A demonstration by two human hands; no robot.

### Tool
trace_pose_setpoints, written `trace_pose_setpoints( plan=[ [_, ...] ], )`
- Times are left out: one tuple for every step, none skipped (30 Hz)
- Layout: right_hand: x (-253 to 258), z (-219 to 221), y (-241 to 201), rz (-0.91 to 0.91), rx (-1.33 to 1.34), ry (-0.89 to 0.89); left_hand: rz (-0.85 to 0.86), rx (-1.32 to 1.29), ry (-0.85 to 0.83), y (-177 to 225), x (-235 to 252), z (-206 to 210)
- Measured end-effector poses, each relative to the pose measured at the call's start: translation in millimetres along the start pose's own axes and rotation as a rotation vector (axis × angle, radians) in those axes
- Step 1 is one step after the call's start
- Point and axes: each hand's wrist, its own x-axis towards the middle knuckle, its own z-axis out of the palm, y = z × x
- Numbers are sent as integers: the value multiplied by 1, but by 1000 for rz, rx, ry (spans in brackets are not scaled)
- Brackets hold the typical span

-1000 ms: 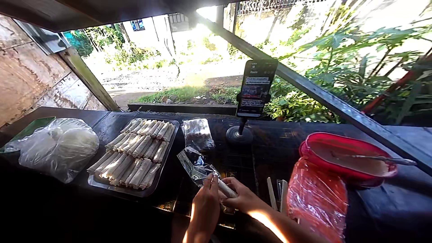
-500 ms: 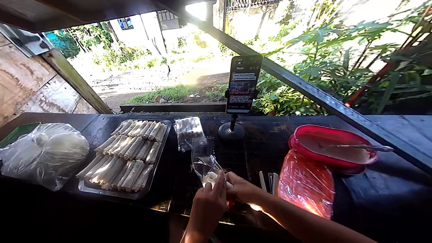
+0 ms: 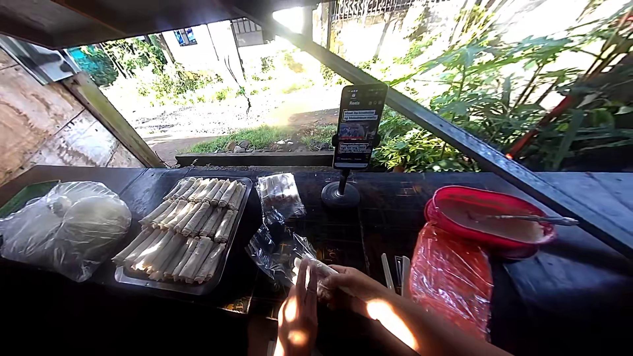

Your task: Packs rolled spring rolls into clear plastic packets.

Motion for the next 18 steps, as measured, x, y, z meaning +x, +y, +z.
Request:
trace_pose_setpoints(
  plan=[
    [1,1,-1,22,4,-6,-11,5,19,0,-3,2],
    [3,3,-2,46,-13,-7,-9,16,45,-1,-5,4],
    [4,4,-6,69,-46,-5,-7,23,60,-1,-5,5],
    [6,5,-9,88,-84,-7,-2,36,72,0,-5,6],
    [9,5,-11,95,-126,-23,0,49,76,0,-4,5],
    [11,4,-12,91,-171,-46,-4,49,72,2,-2,4],
    [12,4,-13,78,-207,-69,1,46,57,4,0,1],
    [13,4,-13,62,-233,-77,24,61,53,4,3,0],
    [12,7,-14,44,-249,-64,56,85,49,4,5,-1],
    [11,11,-16,29,-260,-36,86,107,40,4,8,-3],
    [9,14,-18,21,-266,-5,117,132,39,3,10,-5],
    [7,16,-21,12,-270,19,145,146,35,2,13,-6],
    [6,16,-22,1,-268,26,168,140,27,1,15,-8],
    [5,14,-23,-12,-259,17,185,123,12,-1,16,-9],
    [5,11,-23,-26,-241,-8,192,105,3,-3,17,-9],
    [5,8,-22,-39,-213,-38,185,80,4,-5,17,-8],
    [6,5,-20,-52,-176,-69,165,63,11,-5,18,-7],
    [7,3,-17,-66,-135,-92,140,59,17,-5,19,-6]
  ],
)
